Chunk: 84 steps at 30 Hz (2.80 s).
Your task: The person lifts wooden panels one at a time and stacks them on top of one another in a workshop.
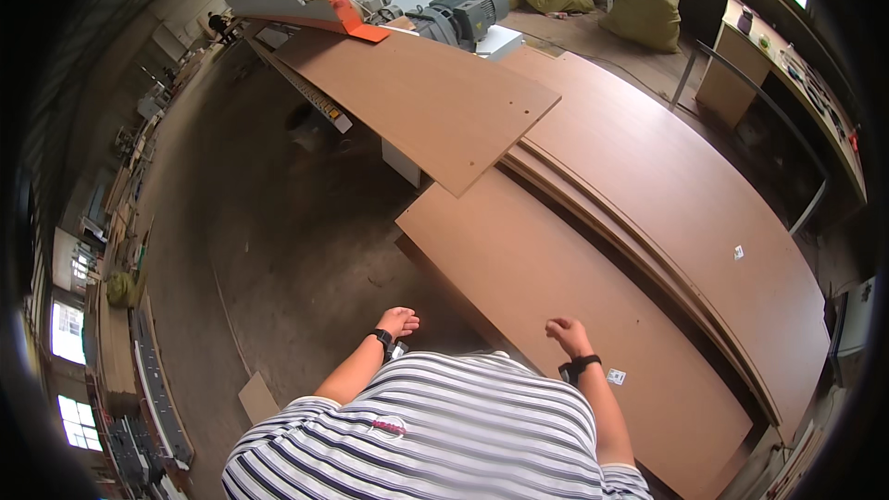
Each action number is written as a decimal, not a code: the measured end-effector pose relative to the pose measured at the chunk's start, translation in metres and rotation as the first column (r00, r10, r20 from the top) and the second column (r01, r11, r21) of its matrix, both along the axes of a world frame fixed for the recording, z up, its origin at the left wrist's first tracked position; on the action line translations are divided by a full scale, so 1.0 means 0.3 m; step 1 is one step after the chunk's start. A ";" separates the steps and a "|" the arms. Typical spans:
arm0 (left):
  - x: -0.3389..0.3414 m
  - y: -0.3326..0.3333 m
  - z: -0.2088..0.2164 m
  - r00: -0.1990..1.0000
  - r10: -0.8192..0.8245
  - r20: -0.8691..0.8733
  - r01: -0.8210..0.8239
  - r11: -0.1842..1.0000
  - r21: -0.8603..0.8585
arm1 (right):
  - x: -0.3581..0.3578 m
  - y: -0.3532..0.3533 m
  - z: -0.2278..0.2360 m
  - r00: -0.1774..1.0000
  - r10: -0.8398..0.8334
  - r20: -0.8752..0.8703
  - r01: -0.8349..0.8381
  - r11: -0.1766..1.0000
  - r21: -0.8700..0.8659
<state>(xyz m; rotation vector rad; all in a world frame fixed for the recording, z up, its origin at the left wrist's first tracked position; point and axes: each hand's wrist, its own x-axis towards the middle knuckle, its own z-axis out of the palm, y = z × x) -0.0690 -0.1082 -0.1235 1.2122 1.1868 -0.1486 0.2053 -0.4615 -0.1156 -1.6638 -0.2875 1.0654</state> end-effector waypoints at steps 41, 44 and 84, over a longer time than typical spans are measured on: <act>0.367 0.344 0.064 0.914 0.189 0.359 -0.157 0.981 -0.116 | -0.068 0.248 0.357 0.898 -0.239 -0.369 0.398 0.799 0.451; 0.434 0.408 0.106 0.841 0.251 0.480 -0.178 0.965 -0.191 | -0.080 0.264 0.364 0.828 -0.264 -0.494 0.540 0.615 0.575; 0.786 0.539 0.423 0.612 0.385 0.691 -0.176 0.918 -0.356 | -0.374 -0.853 0.331 0.091 -0.784 -0.614 0.901 -0.198 0.387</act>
